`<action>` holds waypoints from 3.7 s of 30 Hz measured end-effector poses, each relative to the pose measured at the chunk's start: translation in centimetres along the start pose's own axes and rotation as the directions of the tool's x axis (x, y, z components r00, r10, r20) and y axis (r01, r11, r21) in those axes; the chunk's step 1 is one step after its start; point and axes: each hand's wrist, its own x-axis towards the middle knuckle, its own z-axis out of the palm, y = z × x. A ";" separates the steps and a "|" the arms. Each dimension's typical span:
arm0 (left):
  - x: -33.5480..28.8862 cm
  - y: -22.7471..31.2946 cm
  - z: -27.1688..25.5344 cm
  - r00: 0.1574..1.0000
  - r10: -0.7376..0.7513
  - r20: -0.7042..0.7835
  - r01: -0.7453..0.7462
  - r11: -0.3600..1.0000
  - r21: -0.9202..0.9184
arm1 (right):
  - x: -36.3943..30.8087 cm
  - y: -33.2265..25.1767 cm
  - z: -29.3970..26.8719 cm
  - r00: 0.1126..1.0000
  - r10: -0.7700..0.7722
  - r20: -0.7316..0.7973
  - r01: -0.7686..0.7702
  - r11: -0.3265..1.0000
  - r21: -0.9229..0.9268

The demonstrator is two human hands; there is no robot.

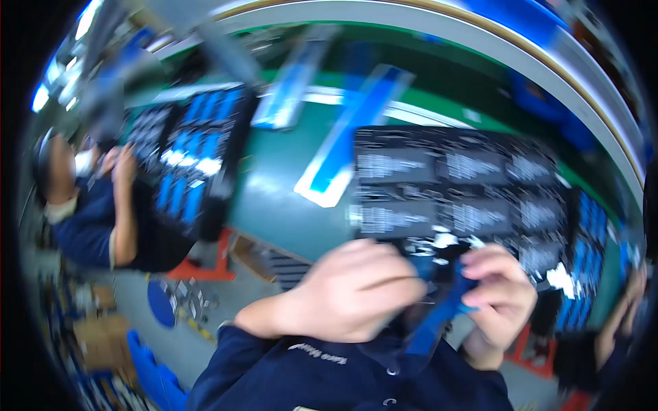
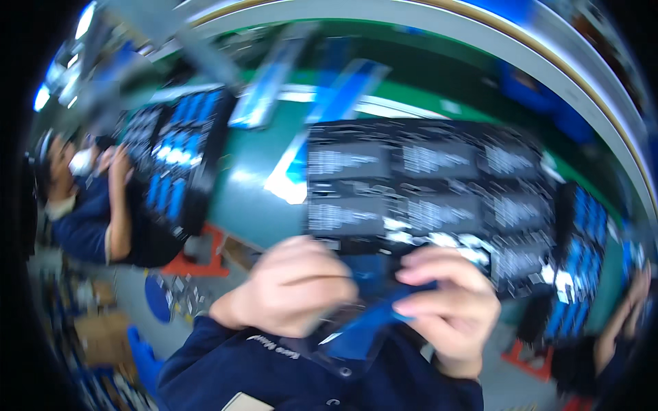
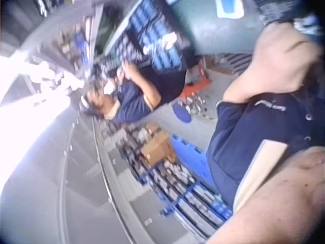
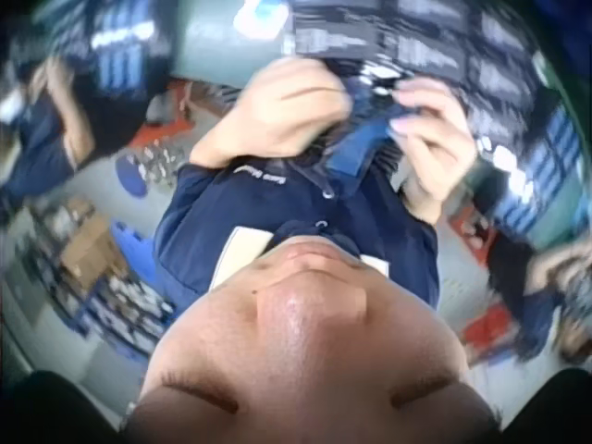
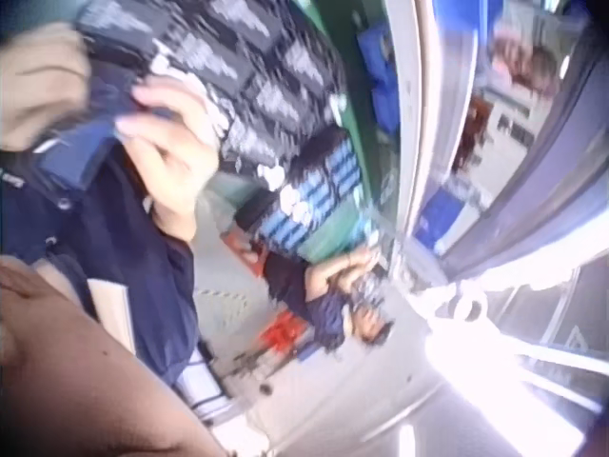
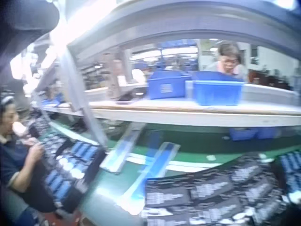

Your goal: The person applies blue protective film to black rectangular electronic components in a tray. They peel the backing from the film and carefully align and smooth it over each component, repeating the process for multiple units.

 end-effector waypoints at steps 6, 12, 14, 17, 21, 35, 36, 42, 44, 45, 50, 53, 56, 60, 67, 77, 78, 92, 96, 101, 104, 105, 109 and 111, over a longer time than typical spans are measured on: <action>-5.3 -0.6 -3.7 0.930 -0.368 -0.026 0.359 0.919 -0.162 | 0.3 0.2 -1.0 0.998 0.047 -0.051 -0.043 0.995 0.086; -19.6 -7.7 -8.0 0.469 -0.745 0.475 0.865 0.278 -0.419 | -0.2 0.6 -0.7 0.994 0.032 -0.102 -0.018 0.992 0.127; -25.8 -9.5 -7.0 0.230 -0.847 0.479 0.848 -0.066 -0.525 | -0.2 0.6 -0.3 0.996 0.045 -0.075 -0.034 0.990 0.140; -37.4 -14.1 -5.0 0.026 -0.914 0.405 0.325 -0.375 -0.868 | -0.1 0.7 -0.2 0.997 0.077 -0.030 -0.071 0.981 0.181; -51.0 -19.2 -3.1 -0.119 -0.872 0.474 0.144 -0.488 -0.861 | 0.0 0.8 0.0 0.996 0.078 -0.050 -0.071 0.989 0.128; -55.0 -26.0 2.4 0.050 -0.999 -0.012 0.984 0.048 0.169 | 0.0 0.8 0.4 0.983 0.159 -0.092 -0.143 0.977 0.160; -54.8 -26.4 2.8 0.078 -0.997 -0.014 0.979 0.074 0.191 | 0.0 0.8 0.5 0.981 0.170 -0.094 -0.151 0.972 0.178; -54.8 -29.5 4.3 0.209 -0.974 -0.083 0.977 0.204 0.065 | 0.1 1.0 0.1 0.979 0.183 -0.089 -0.158 0.960 0.233; -53.7 -29.7 4.6 0.284 -0.951 -0.125 0.956 0.290 -0.036 | 0.1 0.9 0.0 0.978 0.187 -0.095 -0.167 0.968 0.186; -52.2 -29.2 4.4 0.309 -0.937 -0.161 0.942 0.325 -0.083 | 0.3 1.0 0.1 0.978 0.188 -0.088 -0.171 0.970 0.174; -53.6 -30.3 -0.2 0.142 -0.924 -0.356 0.952 0.226 -0.206 | 0.7 0.5 0.2 0.965 0.212 -0.157 -0.204 0.977 0.065; -41.1 -26.9 -1.8 -0.310 -0.919 -0.243 0.262 0.164 -0.951 | 0.0 0.9 0.9 0.964 0.150 -0.218 -0.151 0.988 0.012; -41.8 -26.0 -4.7 -0.354 -0.895 -0.273 -0.084 0.321 -0.943 | -0.2 1.4 0.7 0.977 0.150 -0.154 -0.150 0.989 0.010; -43.4 -25.8 -5.4 -0.414 -0.850 -0.326 -0.054 0.381 -0.923 | -1.2 1.5 -0.3 0.976 0.182 -0.121 -0.168 0.979 0.119; -44.0 -26.0 -0.9 -0.564 -0.825 0.020 0.122 -0.107 -0.987 | -1.0 1.9 -0.7 0.972 0.203 -0.122 -0.187 0.974 0.131; -32.7 -16.4 12.6 0.141 -0.963 0.229 0.684 0.262 0.681 | -1.0 2.0 -0.5 0.983 0.151 -0.106 -0.140 0.985 0.102; -30.7 -15.9 13.2 0.184 -0.938 0.293 0.696 0.335 0.635 | -1.1 1.9 -0.6 0.983 0.146 -0.115 -0.136 0.987 0.090; -21.4 -12.1 13.9 0.414 -0.705 0.575 0.676 0.662 0.325 | -1.7 0.0 -4.5 0.924 0.039 -0.381 -0.006 0.996 0.088; -20.6 -12.0 14.3 0.423 -0.668 0.612 0.668 0.686 0.288 | -0.9 -1.7 -9.2 0.828 0.121 -0.547 -0.150 0.989 -0.009; -18.5 -11.8 14.3 0.416 -0.608 0.676 0.643 0.723 0.254 | -1.5 -3.2 -13.0 0.891 0.200 -0.408 -0.329 0.904 -0.273; -18.5 -10.8 13.0 0.399 -0.620 0.676 0.656 0.708 0.262 | -1.5 -3.5 -14.5 0.876 0.298 -0.379 -0.410 0.875 -0.257; -18.4 -10.6 12.6 0.395 -0.621 0.677 0.661 0.704 0.259 | -1.5 -3.4 -14.9 0.865 0.321 -0.385 -0.431 0.869 -0.243; -17.6 -9.2 10.2 0.351 -0.640 0.684 0.676 0.678 0.287 | -2.2 -3.7 -16.4 0.841 0.401 -0.364 -0.485 0.856 -0.177; -17.8 -8.8 9.1 0.332 -0.644 0.689 0.691 0.663 0.287 | -2.2 -3.2 -16.4 0.827 0.468 -0.311 -0.521 0.846 -0.111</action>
